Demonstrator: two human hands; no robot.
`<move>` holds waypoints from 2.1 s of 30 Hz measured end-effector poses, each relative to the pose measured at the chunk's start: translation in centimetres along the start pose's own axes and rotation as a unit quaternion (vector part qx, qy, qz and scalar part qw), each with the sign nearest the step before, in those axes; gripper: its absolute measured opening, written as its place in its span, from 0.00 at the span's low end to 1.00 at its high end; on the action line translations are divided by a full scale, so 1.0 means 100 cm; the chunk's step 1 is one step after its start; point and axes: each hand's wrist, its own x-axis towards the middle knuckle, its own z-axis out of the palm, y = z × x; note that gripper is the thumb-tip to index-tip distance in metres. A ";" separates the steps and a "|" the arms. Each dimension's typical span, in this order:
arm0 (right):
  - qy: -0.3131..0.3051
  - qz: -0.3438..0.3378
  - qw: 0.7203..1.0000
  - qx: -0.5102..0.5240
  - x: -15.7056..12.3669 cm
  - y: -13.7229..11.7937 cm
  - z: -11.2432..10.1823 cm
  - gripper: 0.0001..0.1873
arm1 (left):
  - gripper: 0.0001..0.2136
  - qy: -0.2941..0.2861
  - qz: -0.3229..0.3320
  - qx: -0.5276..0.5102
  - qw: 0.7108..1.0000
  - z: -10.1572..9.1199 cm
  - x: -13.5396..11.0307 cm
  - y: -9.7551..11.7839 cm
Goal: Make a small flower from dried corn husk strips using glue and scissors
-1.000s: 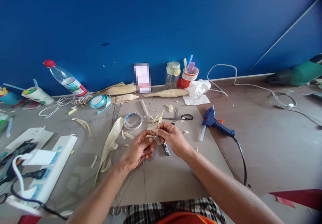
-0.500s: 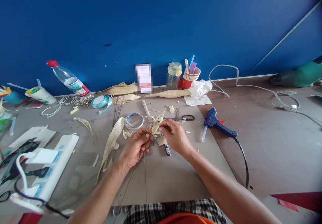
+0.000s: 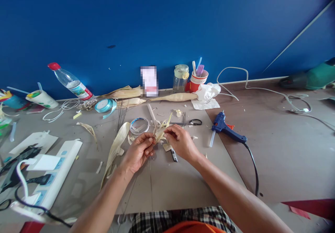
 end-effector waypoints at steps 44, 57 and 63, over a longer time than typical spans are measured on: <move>-0.246 -0.104 0.908 -0.323 0.002 0.010 -0.040 0.11 | 0.14 0.261 0.302 0.278 0.874 -0.049 0.039 0.022; -0.267 -0.092 0.955 -0.090 0.006 -0.001 -0.044 0.07 | 0.09 0.163 0.323 0.311 0.879 -0.012 0.003 0.030; -0.320 0.113 0.894 0.292 0.007 -0.003 -0.040 0.12 | 0.16 -0.061 0.233 0.359 0.902 0.011 -0.014 0.025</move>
